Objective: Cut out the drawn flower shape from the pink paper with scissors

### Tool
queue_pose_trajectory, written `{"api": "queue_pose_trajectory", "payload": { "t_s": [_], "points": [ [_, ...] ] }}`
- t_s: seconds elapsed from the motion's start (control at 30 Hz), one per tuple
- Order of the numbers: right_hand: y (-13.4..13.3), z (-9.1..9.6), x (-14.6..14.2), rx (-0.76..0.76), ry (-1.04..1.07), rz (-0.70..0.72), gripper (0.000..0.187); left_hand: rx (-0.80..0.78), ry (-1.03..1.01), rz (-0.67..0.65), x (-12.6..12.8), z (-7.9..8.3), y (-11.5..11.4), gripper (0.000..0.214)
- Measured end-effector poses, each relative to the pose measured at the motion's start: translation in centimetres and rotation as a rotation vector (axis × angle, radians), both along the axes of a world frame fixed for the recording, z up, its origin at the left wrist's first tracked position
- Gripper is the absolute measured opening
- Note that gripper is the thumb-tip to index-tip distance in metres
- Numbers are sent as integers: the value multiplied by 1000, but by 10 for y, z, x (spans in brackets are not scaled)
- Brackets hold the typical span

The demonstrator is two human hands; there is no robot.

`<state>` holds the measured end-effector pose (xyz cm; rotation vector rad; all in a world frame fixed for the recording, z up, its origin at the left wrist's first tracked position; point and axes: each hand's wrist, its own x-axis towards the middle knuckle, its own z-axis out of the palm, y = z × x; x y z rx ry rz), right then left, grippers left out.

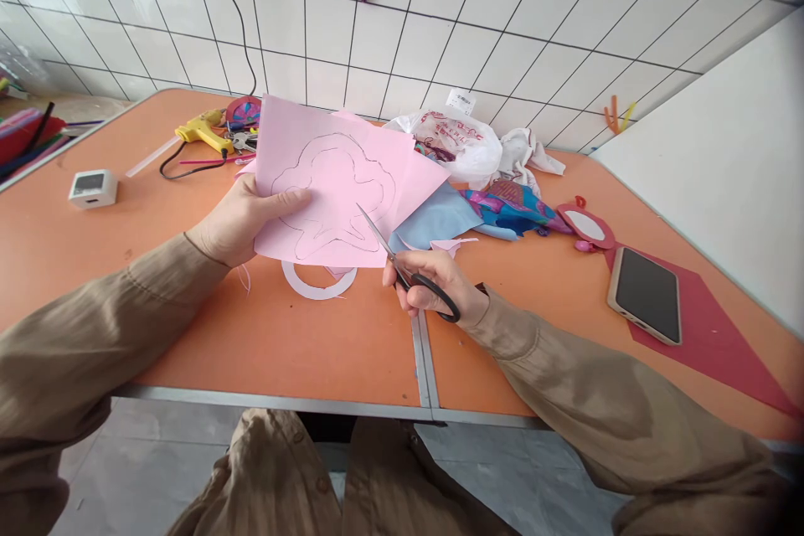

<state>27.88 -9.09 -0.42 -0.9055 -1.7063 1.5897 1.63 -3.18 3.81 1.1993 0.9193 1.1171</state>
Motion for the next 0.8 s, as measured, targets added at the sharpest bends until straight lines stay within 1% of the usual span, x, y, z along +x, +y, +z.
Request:
{"api": "queue_pose_trajectory", "payload": {
  "t_s": [0.13,0.37,0.53,0.8],
  "points": [
    [1,-3,1,6,-4,0,64,-17,12,7,0,1,-1,34],
    [5,-10,1,31,7,8,63,-29,-26,-22,-1,1,0,28],
    [7,-16,1,66,46,17,62,-24,1,9,0,0,0,30],
    [8,-17,1,58,43,6,60,-53,-8,14,0,-1,0,31]
  ]
}}
